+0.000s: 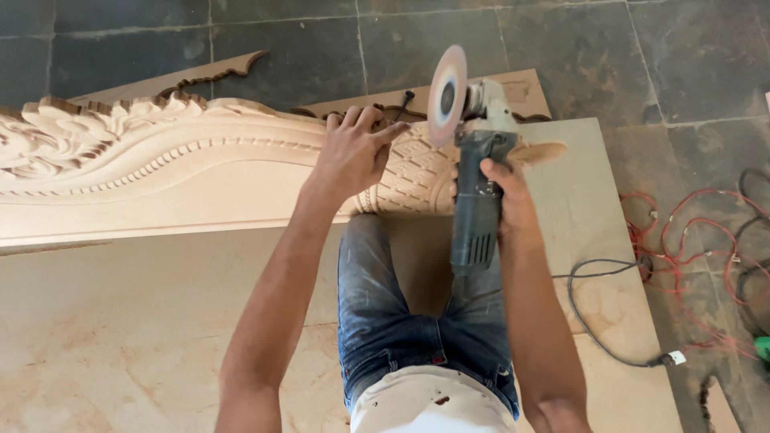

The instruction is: The person uses an angle grinder with a sanding disc to smooth the surface of a carved wooden piece. They hold the piece with one hand and operate the tool with the other, moving along the carved details.

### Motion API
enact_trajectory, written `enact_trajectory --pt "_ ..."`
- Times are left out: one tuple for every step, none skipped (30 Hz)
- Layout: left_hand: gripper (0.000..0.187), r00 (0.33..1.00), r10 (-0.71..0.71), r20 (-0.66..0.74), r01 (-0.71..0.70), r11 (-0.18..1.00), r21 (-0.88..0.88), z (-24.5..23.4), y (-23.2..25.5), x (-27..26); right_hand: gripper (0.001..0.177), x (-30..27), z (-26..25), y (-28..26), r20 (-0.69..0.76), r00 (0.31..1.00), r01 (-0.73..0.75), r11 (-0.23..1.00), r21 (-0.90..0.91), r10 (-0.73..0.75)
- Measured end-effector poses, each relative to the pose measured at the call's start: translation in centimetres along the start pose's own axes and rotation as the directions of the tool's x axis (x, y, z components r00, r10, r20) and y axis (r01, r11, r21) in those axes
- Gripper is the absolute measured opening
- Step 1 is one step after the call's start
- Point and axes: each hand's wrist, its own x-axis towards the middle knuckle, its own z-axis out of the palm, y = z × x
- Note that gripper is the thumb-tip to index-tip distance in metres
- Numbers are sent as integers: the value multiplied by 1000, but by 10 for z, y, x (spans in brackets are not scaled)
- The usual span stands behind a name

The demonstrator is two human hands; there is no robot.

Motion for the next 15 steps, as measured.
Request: enact_trajectory --pt "48 1000 -12 4 12 1000 -4 0 -1 1 55 1 2 3 2 1000 -1 1000 21 1" --pt "48 1000 -11 -19 10 999 -30 0 -2 1 55 1 4 5 4 1000 -3 999 42 3" --pt "47 999 -10 -39 8 998 -58 0 -3 0 55 1 6 8 3 1000 -6 998 63 6" --pt "47 998 -11 -60 5 996 -85 1 -4 -1 55 3 7 9 22 1000 -6 997 74 5" --pt "44 995 -27 -94 14 991 -130 2 -7 -1 55 4 8 10 39 999 -7 996 83 4" --pt "42 991 -45 -127 22 984 -175 2 -10 -2 55 5 8 10 57 998 -9 996 93 4" --pt "41 985 -65 -161 28 975 -219 3 -13 -3 55 7 8 11 32 999 -12 998 67 10" --pt "37 984 -75 -162 32 968 -249 4 -16 -4 54 9 9 11 7 1000 -15 999 41 15" --pt "34 983 -84 -164 36 960 -278 5 -19 -4 54 11 9 10 -17 1000 -18 1000 15 19" --pt "31 982 -94 -166 39 951 -307 6 -21 -5 54 12 8 10 -20 1000 -17 999 -31 17" --pt "30 980 -100 -174 43 951 -307 7 -23 -5 54 13 8 9 -21 1000 -15 997 -76 14" --pt "28 978 -106 -181 46 951 -307 8 -23 -5 54 13 8 9 -22 1000 -13 993 -121 11" --pt "27 976 -112 -187 50 950 -307 10 -23 -5 54 12 8 9 -20 1000 -1 992 -124 -1" --pt "27 976 -112 -188 50 951 -307 11 -24 -6 55 10 8 8 -19 1000 11 992 -127 -14" --pt "27 976 -110 -189 48 951 -306 12 -25 -6 55 9 8 7 -19 999 25 991 -129 -27"
